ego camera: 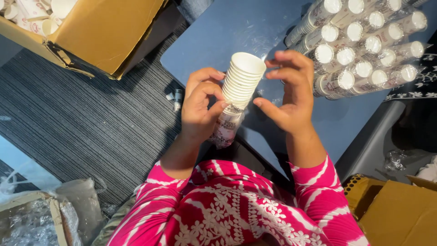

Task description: Sorting, stacking, and placing plastic wrap over paper cups before organizing them into groups on a table.

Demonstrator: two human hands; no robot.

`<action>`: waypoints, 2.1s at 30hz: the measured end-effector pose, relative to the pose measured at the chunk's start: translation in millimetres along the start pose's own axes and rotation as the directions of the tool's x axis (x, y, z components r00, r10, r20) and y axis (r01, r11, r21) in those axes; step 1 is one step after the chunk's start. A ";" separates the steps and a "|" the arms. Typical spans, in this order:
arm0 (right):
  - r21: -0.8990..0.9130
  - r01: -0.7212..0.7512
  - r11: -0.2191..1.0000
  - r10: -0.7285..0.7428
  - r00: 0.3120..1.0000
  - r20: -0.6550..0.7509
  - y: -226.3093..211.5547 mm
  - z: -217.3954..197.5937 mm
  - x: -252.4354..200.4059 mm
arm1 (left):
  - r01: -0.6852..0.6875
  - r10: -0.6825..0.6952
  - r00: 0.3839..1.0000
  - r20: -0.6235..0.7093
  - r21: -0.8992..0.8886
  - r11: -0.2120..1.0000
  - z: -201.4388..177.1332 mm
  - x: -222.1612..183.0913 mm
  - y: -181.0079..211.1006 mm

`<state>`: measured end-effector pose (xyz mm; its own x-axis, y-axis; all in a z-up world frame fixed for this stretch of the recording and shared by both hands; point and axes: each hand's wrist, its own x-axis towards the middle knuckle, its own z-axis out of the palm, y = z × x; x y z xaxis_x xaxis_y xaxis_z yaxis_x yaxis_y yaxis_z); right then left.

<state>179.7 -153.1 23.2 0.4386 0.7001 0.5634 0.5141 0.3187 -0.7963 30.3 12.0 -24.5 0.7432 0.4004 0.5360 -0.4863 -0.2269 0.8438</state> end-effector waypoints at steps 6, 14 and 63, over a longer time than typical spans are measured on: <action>-0.493 0.187 0.850 -0.191 0.981 0.043 -7.9 12.5 -0.9 | 0.012 -0.047 0.993 -0.110 -0.301 0.954 10.7 1.1 -6.0; -0.541 0.160 0.826 -0.215 0.976 -0.039 -5.4 9.5 -4.9 | -0.111 0.114 0.993 -0.026 0.084 0.990 15.6 15.8 5.8; -0.526 0.523 0.671 -0.440 0.852 0.285 -17.1 11.9 8.6 | -0.007 0.053 0.993 -0.105 0.395 0.919 14.7 -4.2 43.8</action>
<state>165.9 -145.0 39.1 -0.0628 0.6385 0.7671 0.9618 0.2438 -0.1242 12.7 -12.7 10.6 0.6640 0.4791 0.5741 -0.2705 -0.5618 0.7818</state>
